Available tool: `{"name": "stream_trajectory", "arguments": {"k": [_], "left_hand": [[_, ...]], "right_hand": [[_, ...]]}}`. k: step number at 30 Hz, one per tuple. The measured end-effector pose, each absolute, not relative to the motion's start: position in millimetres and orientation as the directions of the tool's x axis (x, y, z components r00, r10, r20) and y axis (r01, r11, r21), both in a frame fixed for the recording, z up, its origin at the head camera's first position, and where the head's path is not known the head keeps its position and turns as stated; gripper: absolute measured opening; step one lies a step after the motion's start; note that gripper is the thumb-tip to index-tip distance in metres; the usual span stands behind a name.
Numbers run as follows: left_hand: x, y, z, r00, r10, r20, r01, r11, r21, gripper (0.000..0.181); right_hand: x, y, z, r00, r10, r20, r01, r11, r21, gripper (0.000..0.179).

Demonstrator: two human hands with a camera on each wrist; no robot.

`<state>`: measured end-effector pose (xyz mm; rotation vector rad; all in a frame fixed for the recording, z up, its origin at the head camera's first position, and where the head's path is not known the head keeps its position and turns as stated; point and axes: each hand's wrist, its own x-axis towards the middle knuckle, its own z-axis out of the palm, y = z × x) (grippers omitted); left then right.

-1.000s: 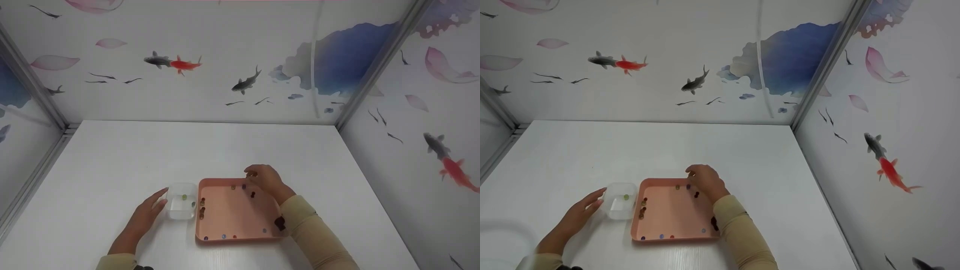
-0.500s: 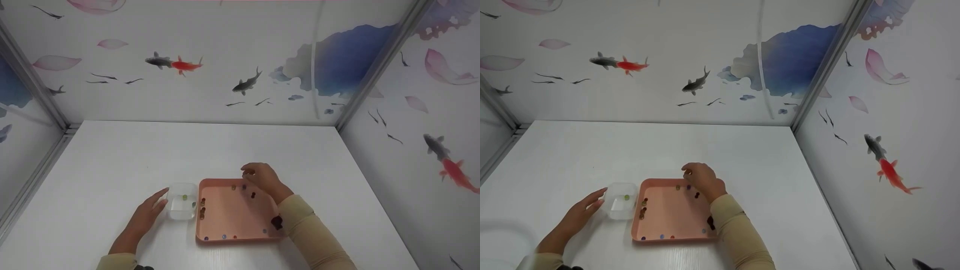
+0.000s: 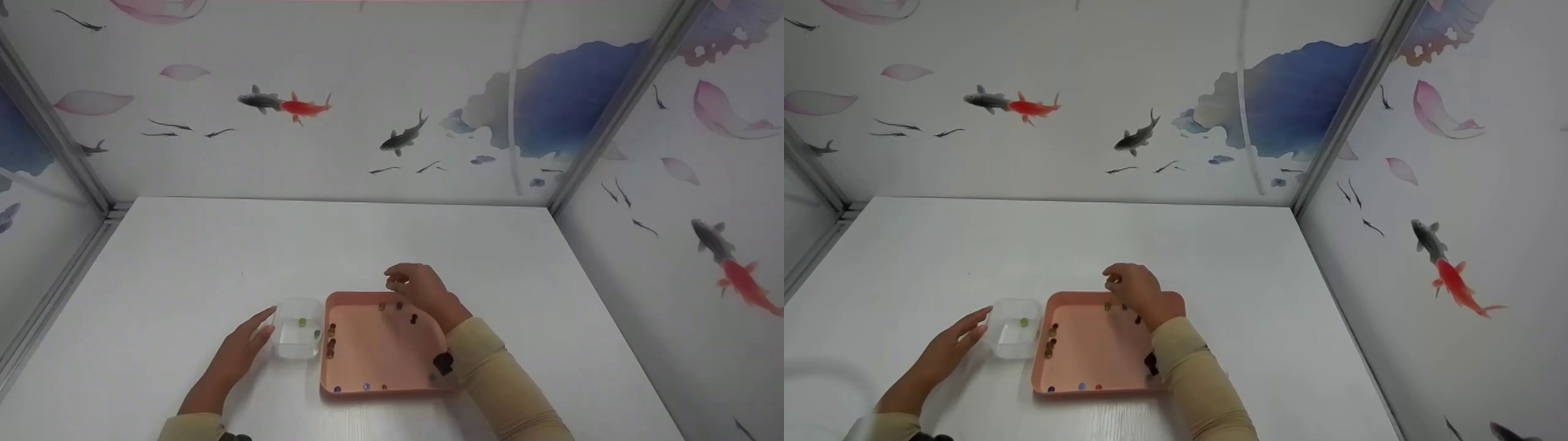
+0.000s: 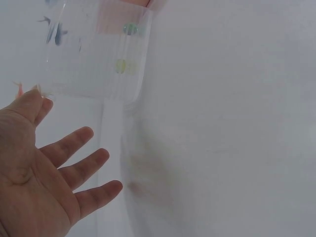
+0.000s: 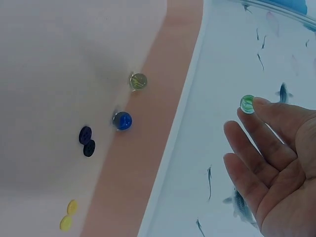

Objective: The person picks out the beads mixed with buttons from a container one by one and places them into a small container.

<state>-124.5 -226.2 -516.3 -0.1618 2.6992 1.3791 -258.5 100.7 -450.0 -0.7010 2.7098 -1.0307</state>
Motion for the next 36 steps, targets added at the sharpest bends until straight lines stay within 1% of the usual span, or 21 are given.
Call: {"name": "stream_trajectory", "arguments": {"k": [6,12,19,23,29,33,36], "left_hand": [[-125,-227,-517,-0.989,-0.045,-0.143,-0.142,0.582,0.800,0.058],[-124,-227,-518,-0.988,-0.049,-0.144,-0.145,0.588,0.796,0.057],[-125,-226,-518,-0.988,-0.062,-0.142,-0.152,0.590,0.793,0.055],[-124,-226,-517,-0.988,-0.065,-0.140,-0.151,0.592,0.792,0.054],[-124,-226,-517,-0.988,-0.060,-0.141,-0.149,0.588,0.795,0.054],[-123,-226,-516,-0.990,-0.051,-0.132,-0.137,0.589,0.797,0.054],[-123,-226,-516,-0.990,-0.054,-0.129,-0.136,0.589,0.796,0.054]], "right_hand": [[-255,94,-448,-0.877,-0.480,0.001,-0.352,0.642,-0.681,0.026],[-252,88,-448,-0.876,-0.481,0.018,-0.361,0.632,-0.686,0.026],[-249,78,-446,-0.882,-0.470,-0.026,-0.311,0.623,-0.717,0.027],[-247,73,-447,-0.884,-0.467,-0.009,-0.317,0.613,-0.723,0.026],[-246,67,-450,-0.862,-0.505,0.038,-0.371,0.578,-0.727,0.026],[-245,62,-453,-0.850,-0.527,0.016,-0.350,0.541,-0.765,0.026],[-244,58,-455,-0.857,-0.516,-0.004,-0.324,0.545,-0.773,0.026]]}}
